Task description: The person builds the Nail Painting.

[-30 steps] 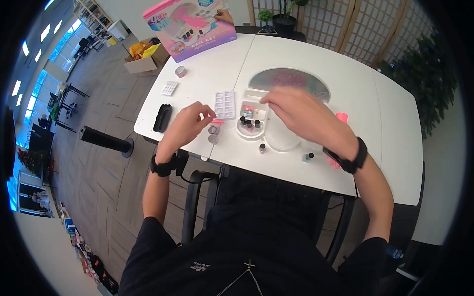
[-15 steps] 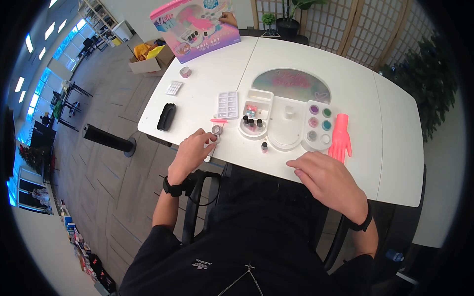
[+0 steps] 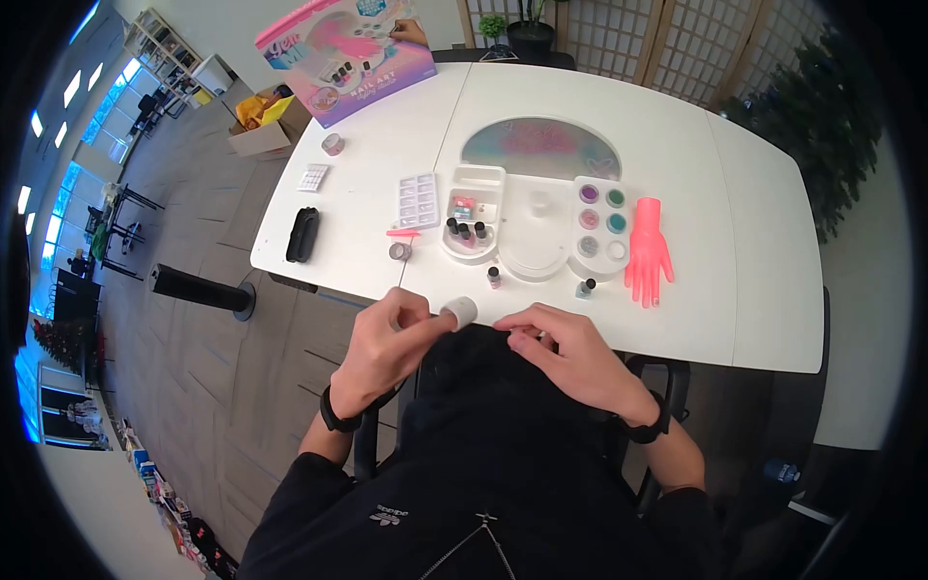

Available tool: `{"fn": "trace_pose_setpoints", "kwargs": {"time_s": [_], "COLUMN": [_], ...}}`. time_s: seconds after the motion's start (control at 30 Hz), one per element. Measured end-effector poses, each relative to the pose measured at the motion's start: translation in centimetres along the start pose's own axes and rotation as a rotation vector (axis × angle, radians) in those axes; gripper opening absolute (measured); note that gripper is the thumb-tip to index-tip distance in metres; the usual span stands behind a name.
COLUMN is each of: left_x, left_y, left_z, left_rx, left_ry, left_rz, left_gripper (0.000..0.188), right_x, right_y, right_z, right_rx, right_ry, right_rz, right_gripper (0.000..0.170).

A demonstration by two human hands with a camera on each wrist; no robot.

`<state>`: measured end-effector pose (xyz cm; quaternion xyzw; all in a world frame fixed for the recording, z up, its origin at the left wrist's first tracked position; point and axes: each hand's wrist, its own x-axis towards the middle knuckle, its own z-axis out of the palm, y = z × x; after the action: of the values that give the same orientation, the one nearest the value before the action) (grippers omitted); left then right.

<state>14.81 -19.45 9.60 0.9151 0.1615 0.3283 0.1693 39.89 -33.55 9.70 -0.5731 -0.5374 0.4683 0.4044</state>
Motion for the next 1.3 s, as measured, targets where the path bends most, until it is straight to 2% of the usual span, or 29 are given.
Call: {"fn": "trace_pose_setpoints", "kwargs": {"time_s": [0.07, 0.23, 0.33, 0.37, 0.43, 0.53, 0.63, 0.73, 0.97, 1.07, 1.17, 1.27, 1.3], "left_x": [0.5, 1.1, 1.4, 1.4, 1.1, 1.6, 1.2, 1.0, 0.9, 0.7, 0.8, 0.8, 0.8], "left_y": [0.6, 1.2, 1.1, 1.3, 1.8, 2.7, 2.9, 2.9, 3.0, 2.6, 2.4, 2.5, 2.4], "left_z": [0.2, 0.9, 1.2, 1.3, 1.7, 1.5, 2.4, 3.1, 3.8, 4.4, 4.5, 4.5, 4.5], "left_rx": [-0.005, -0.022, -0.03, -0.106, -0.257, -0.536, -0.709, -0.831, -0.929, -0.934, -0.946, -0.977, -0.979], "left_ry": [-0.021, -0.058, -0.084, -0.096, -0.119, -0.099, -0.093, -0.048, 0.012, 0.037, 0.061, 0.043, 0.03], "left_rz": [0.092, 0.206, 0.166, 0.072, -0.119, -0.266, -0.432, -0.519, -0.514, -0.531, -0.55, -0.543, -0.526], "left_gripper": [0.038, 0.038, 0.033, 0.032, 0.031, 0.024, 0.019, 0.012, 0.002, 0.003, 0.004, 0.004, 0.004], "right_x": [0.3, 0.6, 0.6, 0.6, 0.5, 0.2, 0.2, 0.4, 0.1, -0.2, 0.1, 0.3, 0.4], "right_y": [0.2, 0.9, 1.6, 1.8, 1.5, 1.0, 1.5, 1.4, 1.0, 0.4, -0.3, -0.3, -0.1], "right_z": [0.7, 1.0, 1.2, 1.2, 1.4, 2.3, 2.9, 3.1, 2.7, 2.6, 2.9, 2.6, 2.4], "right_rx": [0.269, 0.621, 0.726, 0.747, 0.614, 0.424, 0.218, 0.062, -0.089, -0.171, -0.462, -0.607, -0.597], "right_ry": [0.005, -0.019, -0.006, -0.002, 0.068, 0.188, 0.268, 0.319, 0.322, 0.429, 0.594, 0.49, 0.478], "right_rz": [0.051, 0.143, 0.156, 0.155, 0.091, -0.037, -0.166, -0.242, -0.277, -0.341, -0.652, -0.724, -0.716], "right_gripper": [0.028, 0.025, 0.021, 0.02, 0.018, 0.015, 0.015, 0.017, 0.014, 0.012, 0.031, 0.047, 0.047]}}
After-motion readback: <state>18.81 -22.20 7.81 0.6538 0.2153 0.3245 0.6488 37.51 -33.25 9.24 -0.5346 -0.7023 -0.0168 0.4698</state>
